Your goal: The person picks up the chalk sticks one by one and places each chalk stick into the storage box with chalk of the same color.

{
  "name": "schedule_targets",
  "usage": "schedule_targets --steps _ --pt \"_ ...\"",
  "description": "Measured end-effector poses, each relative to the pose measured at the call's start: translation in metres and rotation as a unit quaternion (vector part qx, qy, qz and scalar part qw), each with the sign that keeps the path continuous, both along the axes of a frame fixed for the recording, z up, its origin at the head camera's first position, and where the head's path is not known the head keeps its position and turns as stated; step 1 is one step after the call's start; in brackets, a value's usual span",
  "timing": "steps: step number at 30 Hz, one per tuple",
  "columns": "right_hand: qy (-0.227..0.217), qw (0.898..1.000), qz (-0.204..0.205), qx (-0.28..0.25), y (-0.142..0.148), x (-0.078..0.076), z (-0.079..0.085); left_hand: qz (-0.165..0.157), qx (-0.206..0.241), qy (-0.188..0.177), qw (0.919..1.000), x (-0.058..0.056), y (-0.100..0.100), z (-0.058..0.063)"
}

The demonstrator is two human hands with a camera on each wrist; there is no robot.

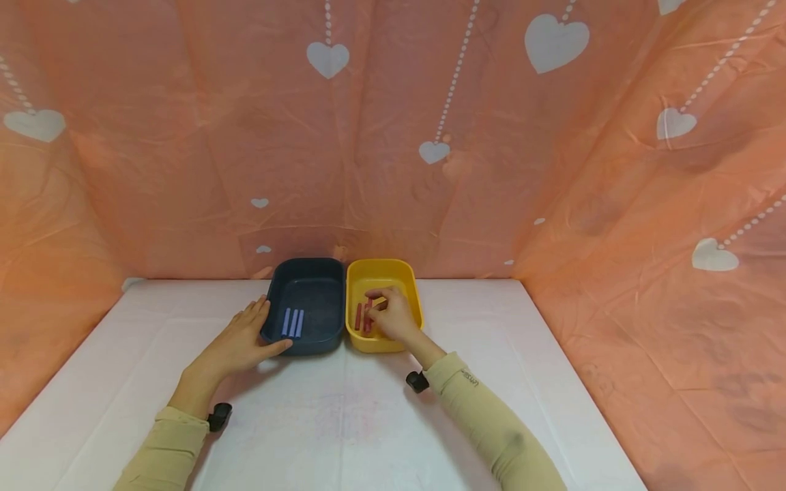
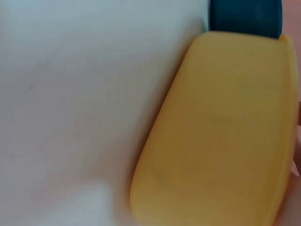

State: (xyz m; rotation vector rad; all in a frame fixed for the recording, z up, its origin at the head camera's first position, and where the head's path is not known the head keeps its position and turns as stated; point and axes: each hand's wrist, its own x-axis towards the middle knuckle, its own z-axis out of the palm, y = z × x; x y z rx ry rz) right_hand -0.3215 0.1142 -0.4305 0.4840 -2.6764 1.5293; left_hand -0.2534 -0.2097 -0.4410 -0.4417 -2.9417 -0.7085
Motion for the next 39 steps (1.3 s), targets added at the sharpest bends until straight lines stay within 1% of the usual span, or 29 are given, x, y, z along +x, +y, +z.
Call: schedule_targets --steps 7,10,15,18,23,30,34,39 --pt "-0.011 0.999 -0.002 0.036 0.004 -0.013 -0.003 -0.001 0.001 -0.004 1.0 0.0 -0.001 -0.001" --pt "-0.032 0.998 -0.007 0.045 0.005 -0.019 -0.004 -0.001 0.001 -0.007 1.0 0.0 -0.001 0.0" --pt "-0.072 0.996 -0.006 0.043 0.006 -0.026 -0.005 -0.001 0.002 -0.008 1.0 0.0 -0.001 -0.001" --pt "-0.082 0.995 -0.005 0.049 0.007 -0.03 -0.005 -0.002 0.003 -0.006 1.0 -0.001 -0.001 -0.002" --pt "-0.073 0.994 -0.002 0.076 0.007 -0.036 -0.007 -0.002 0.003 -0.005 1.0 -0.001 -0.001 -0.001" --pt "-0.063 0.992 0.014 0.11 0.008 -0.044 -0.011 0.0 -0.001 -0.006 1.0 -0.002 -0.001 0.0" --pt "-0.058 0.99 0.021 0.125 0.007 -0.046 -0.012 0.001 -0.003 -0.003 1.0 -0.003 -0.002 -0.001" --pt "-0.059 0.988 0.019 0.143 0.006 -0.047 -0.013 -0.001 -0.004 -0.004 1.0 -0.003 -0.002 -0.002"
